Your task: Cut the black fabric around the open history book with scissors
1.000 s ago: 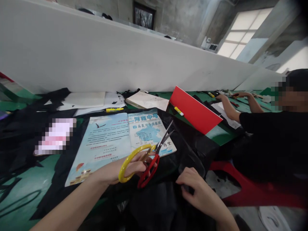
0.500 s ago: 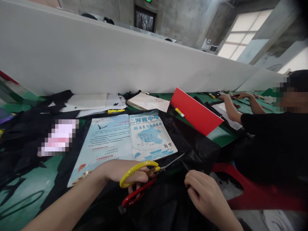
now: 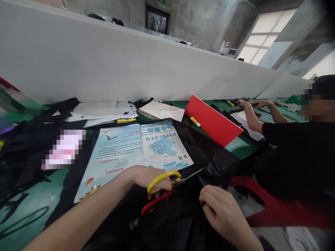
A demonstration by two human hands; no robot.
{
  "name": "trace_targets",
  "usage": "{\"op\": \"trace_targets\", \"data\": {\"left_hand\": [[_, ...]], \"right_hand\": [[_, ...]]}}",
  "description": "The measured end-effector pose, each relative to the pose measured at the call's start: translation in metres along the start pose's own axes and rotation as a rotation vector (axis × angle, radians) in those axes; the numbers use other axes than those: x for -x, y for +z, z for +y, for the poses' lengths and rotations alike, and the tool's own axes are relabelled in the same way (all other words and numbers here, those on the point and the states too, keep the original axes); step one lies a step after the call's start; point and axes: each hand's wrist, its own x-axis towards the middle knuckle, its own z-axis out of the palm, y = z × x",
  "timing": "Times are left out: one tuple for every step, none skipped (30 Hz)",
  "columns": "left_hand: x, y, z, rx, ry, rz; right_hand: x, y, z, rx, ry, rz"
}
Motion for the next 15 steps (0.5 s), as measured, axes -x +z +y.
{"op": "trace_targets", "data": {"left_hand": [[-0.004, -0.002, 0.000, -0.004, 0.018, -0.005], [-0.008, -0.004, 0.000, -0.005, 0.029, -0.010], [-0.011, -0.006, -0.001, -0.009, 0.037, -0.010], [-0.015, -0.008, -0.001, -0.019, 0.046, -0.012], [-0.018, -0.009, -0.001, -0.029, 0.059, -0.017], [-0.021, -0.010, -0.001, -0.037, 0.075, -0.022], [-0.023, -0.011, -0.001, -0.042, 0.094, -0.026], [-0.025, -0.011, -0.001, -0.042, 0.109, -0.027], [-0.027, -0.011, 0.000, -0.037, 0.123, -0.026], [-0.029, -0.011, 0.001, -0.027, 0.135, -0.021], [-0.030, -0.011, 0.002, -0.017, 0.142, -0.015], [-0.031, -0.010, 0.003, -0.010, 0.142, -0.008], [-0.032, -0.010, 0.005, -0.006, 0.135, 0.001], [-0.032, -0.010, 0.007, -0.005, 0.123, 0.007], [-0.033, -0.010, 0.008, 0.001, 0.116, 0.031]], "right_hand": [[0.000, 0.000, 0.000, 0.002, 0.002, -0.008], [0.000, 0.000, -0.001, 0.002, 0.003, -0.012], [0.000, 0.000, -0.001, 0.002, 0.001, -0.013], [0.000, 0.000, -0.002, 0.001, -0.004, -0.011], [0.000, 0.000, -0.002, 0.001, -0.011, -0.009], [0.000, 0.000, -0.003, 0.001, -0.019, -0.007], [0.000, 0.000, -0.003, 0.001, -0.025, -0.007], [-0.001, 0.001, -0.003, 0.003, -0.030, -0.006], [-0.001, 0.001, -0.004, 0.006, -0.033, -0.006], [-0.001, 0.001, -0.004, 0.011, -0.034, -0.006], [-0.002, 0.001, -0.004, 0.016, -0.036, -0.007], [-0.002, 0.001, -0.004, 0.020, -0.037, -0.007], [-0.002, 0.001, -0.004, 0.024, -0.039, -0.006], [-0.002, 0.001, -0.004, 0.025, -0.042, -0.004], [-0.002, 0.001, -0.004, 0.025, -0.044, -0.002]]}}
